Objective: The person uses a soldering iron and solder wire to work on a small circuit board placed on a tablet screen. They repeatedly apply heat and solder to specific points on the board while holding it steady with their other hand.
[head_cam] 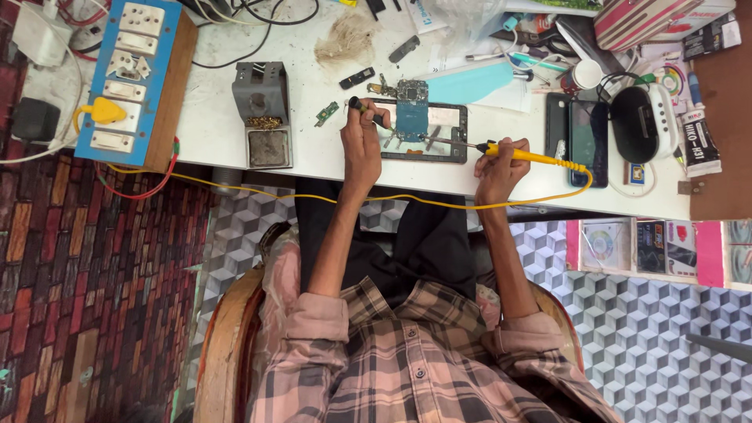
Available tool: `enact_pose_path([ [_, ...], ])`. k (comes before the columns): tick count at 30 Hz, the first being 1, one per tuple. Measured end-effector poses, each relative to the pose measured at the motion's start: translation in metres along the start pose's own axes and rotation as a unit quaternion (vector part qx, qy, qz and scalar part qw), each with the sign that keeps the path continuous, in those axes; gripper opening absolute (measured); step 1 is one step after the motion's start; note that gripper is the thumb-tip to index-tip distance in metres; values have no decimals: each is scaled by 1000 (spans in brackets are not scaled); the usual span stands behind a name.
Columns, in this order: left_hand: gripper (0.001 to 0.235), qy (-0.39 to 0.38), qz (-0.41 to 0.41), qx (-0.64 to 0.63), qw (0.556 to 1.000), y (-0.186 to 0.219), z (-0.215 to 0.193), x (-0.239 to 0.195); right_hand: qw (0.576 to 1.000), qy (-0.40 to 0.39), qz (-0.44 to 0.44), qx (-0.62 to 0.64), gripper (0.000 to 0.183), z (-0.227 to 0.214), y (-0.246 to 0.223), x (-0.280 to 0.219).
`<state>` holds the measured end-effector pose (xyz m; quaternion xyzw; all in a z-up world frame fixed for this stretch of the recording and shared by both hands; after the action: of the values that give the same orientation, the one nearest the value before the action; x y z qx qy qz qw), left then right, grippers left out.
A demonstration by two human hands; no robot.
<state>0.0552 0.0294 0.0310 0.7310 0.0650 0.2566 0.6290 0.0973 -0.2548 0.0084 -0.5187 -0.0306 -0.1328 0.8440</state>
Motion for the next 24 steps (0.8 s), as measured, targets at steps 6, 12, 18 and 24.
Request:
enact_pose_path([
  [6, 32, 3, -10, -2, 1000, -1, 1, 1, 998, -10, -38, -41, 25, 6, -8, -8],
  [12, 29, 5, -2, 1, 1000, -1, 0, 2, 999, -7, -37, -9, 26, 4, -4, -6],
  [18, 29, 2, -1, -14, 1000, -2, 1, 1, 1000, 6, -31, 1, 28, -2, -1, -5],
  [24, 32, -3, 10, -26, 1000, -2, 2, 1, 1000, -1, -17, -7, 29, 1, -1, -5],
])
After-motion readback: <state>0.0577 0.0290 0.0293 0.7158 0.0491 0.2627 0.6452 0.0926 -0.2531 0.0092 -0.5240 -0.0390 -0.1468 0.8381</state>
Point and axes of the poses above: each hand's wrist, its own x-axis towards the middle knuckle, its own z-axis out of the palm, y = z × x, the point moved 7 cm from there along x, towards the middle knuckle, and after that the axes turned 10 degrees about x, right-handed, at the moved point
